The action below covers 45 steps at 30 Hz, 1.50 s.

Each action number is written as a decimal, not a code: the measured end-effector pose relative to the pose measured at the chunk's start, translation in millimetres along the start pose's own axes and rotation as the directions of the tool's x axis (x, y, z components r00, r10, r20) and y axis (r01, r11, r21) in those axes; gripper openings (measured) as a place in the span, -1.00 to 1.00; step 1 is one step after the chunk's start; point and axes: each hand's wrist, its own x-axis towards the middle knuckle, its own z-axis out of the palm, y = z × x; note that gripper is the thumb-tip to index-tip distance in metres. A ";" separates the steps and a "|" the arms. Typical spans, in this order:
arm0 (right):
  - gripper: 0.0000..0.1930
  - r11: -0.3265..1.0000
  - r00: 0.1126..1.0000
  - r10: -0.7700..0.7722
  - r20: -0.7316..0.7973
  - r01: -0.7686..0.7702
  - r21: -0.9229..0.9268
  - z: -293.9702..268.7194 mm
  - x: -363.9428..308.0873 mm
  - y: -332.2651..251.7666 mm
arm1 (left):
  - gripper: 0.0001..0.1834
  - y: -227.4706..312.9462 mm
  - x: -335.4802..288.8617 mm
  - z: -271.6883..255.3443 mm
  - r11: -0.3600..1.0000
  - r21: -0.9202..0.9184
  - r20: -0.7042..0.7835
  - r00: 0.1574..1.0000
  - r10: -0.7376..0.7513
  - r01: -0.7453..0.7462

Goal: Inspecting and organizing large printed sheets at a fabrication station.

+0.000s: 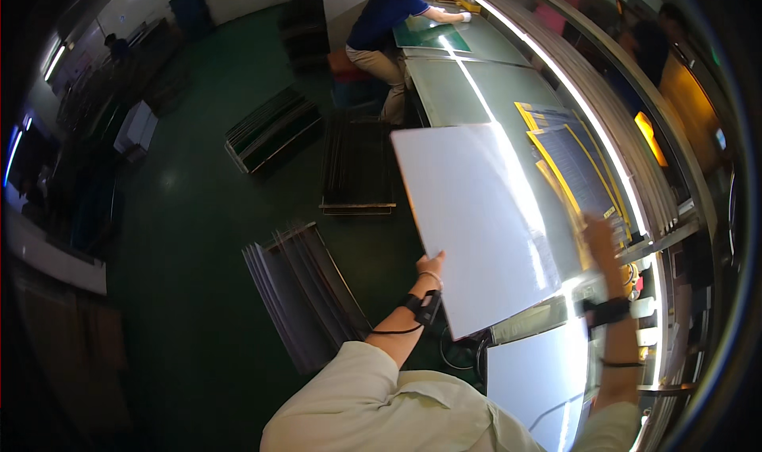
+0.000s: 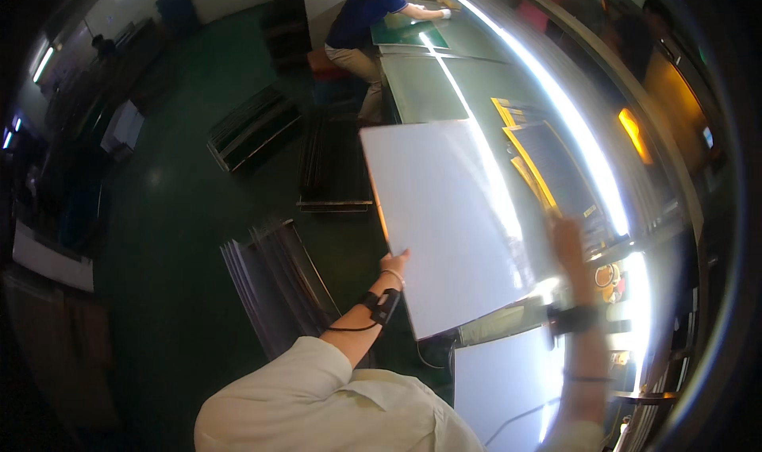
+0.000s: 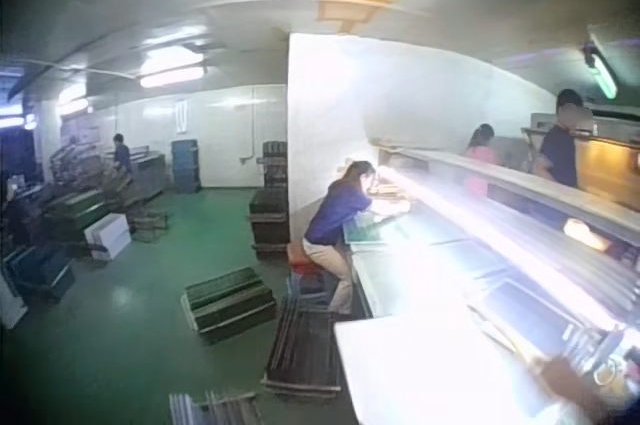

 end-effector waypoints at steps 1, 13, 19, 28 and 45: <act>-0.86 0.850 0.804 -0.045 -0.593 0.343 0.401 -39.1 -0.9 30.1 | -0.77 6.2 5.5 -14.0 0.995 -0.034 -0.034 0.995 -0.090 0.089; -0.64 0.884 0.873 0.369 -0.321 -0.222 0.412 -277.3 -99.5 44.1 | -0.78 66.8 15.0 -23.1 0.951 -0.047 0.065 0.949 0.309 -0.306; -0.77 0.956 0.954 0.233 -0.187 -0.189 0.226 -215.1 -75.8 -16.4 | -0.78 49.0 45.9 -21.2 0.995 0.040 0.051 0.995 0.088 -0.090; -0.76 0.934 0.983 0.090 -0.157 -0.138 -0.330 -101.4 -60.8 -41.6 | -0.71 52.9 9.1 -8.0 0.826 0.410 0.018 0.909 0.415 -0.386; -0.82 0.974 0.912 -0.060 -0.405 -0.034 -0.223 -256.0 -246.3 -75.3 | -0.21 123.2 -3.1 22.6 0.749 0.653 0.458 0.844 -0.279 -0.107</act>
